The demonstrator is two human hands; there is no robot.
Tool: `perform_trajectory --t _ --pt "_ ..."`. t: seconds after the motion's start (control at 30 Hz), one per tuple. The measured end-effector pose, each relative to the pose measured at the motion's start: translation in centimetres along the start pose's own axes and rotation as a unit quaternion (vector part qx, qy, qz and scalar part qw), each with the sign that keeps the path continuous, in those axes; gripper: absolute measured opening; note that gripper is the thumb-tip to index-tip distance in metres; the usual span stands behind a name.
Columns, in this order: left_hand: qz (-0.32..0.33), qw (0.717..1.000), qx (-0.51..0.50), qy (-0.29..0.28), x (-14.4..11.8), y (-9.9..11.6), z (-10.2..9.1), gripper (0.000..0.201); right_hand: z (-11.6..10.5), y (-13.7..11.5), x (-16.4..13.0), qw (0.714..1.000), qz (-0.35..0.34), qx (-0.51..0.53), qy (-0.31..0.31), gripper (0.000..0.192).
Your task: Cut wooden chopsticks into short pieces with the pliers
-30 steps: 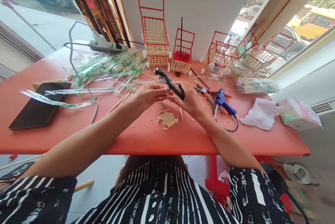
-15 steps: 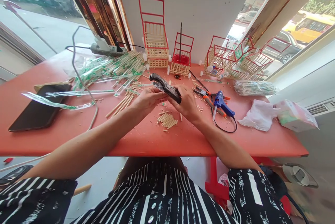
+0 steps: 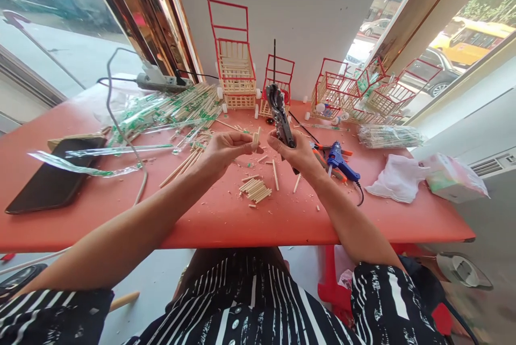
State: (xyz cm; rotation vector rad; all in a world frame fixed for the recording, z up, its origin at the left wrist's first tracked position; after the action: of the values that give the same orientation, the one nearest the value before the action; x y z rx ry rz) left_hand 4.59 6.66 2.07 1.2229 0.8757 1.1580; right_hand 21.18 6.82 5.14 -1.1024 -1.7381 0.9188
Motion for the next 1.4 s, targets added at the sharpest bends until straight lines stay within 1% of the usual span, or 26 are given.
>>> perform_trajectory --t 0.1,0.17,0.23,0.33,0.5,0.6,0.77,0.87,0.97,1.07,1.13,1.27,1.4 --pt "0.004 1.0 -0.007 -0.029 -0.2 -0.4 1.1 0.042 0.5 -0.9 -0.2 1.0 -0.027 0.009 0.011 0.054" --pt "0.008 0.999 -0.006 -0.039 -0.2 -0.7 1.5 0.044 0.9 -1.3 -0.3 0.999 -0.042 0.012 0.012 0.051" --pt "0.012 0.999 -0.014 -0.047 -0.2 -0.9 1.9 0.045 1.3 -1.5 -0.5 0.998 -0.056 0.004 0.013 0.049" --pt "0.008 0.998 -0.037 -0.058 -0.2 -1.4 2.4 0.046 1.4 -1.4 -0.6 0.997 -0.062 -0.023 0.031 0.049" --pt "-0.019 0.998 -0.035 -0.055 -0.1 -2.3 2.3 0.049 1.2 -1.0 -0.6 0.995 -0.064 -0.035 0.065 0.046" --pt "-0.031 0.998 -0.031 -0.055 0.0 -2.5 2.3 0.049 1.1 -0.3 -0.5 0.995 -0.056 -0.012 0.079 0.047" --pt "-0.05 0.997 -0.027 -0.051 -0.1 -2.5 2.4 0.05 1.1 0.6 -0.6 0.996 -0.028 0.033 0.084 0.049" --pt "-0.049 0.997 -0.013 -0.053 0.0 -2.6 2.2 0.051 1.3 0.8 -0.6 0.996 -0.021 0.047 0.073 0.049" --pt "-0.043 0.996 -0.012 -0.074 0.3 -2.9 2.2 0.053 1.1 1.1 -0.6 0.995 -0.017 0.057 0.079 0.049" --pt "-0.056 0.993 -0.027 -0.1 0.5 -3.5 2.3 0.057 0.9 1.2 -0.6 0.995 -0.017 0.049 0.088 0.047" --pt "-0.063 0.992 -0.027 -0.104 0.5 -3.7 2.3 0.056 1.0 1.1 -0.6 0.995 -0.019 0.045 0.084 0.046" --pt "-0.058 0.995 -0.002 -0.084 0.5 -3.6 2.1 0.05 1.2 0.3 -0.7 0.995 -0.038 0.031 0.084 0.042" --pt "-0.039 0.997 0.004 -0.064 0.5 -3.3 2.0 0.046 1.3 -0.3 -0.7 0.994 -0.062 0.008 0.087 0.043"
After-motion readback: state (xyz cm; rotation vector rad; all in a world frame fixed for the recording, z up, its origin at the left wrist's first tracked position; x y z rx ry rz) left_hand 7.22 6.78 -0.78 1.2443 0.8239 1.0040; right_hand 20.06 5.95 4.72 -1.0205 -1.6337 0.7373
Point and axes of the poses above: each hand's wrist, its own x-axis towards the middle knuckle, its own z-axis out of the palm, y = z × x, the point moved 10 cm from there along x, towards the middle knuckle, and after that the axes turned 3 degrees about -z, right-handed, at the moved point
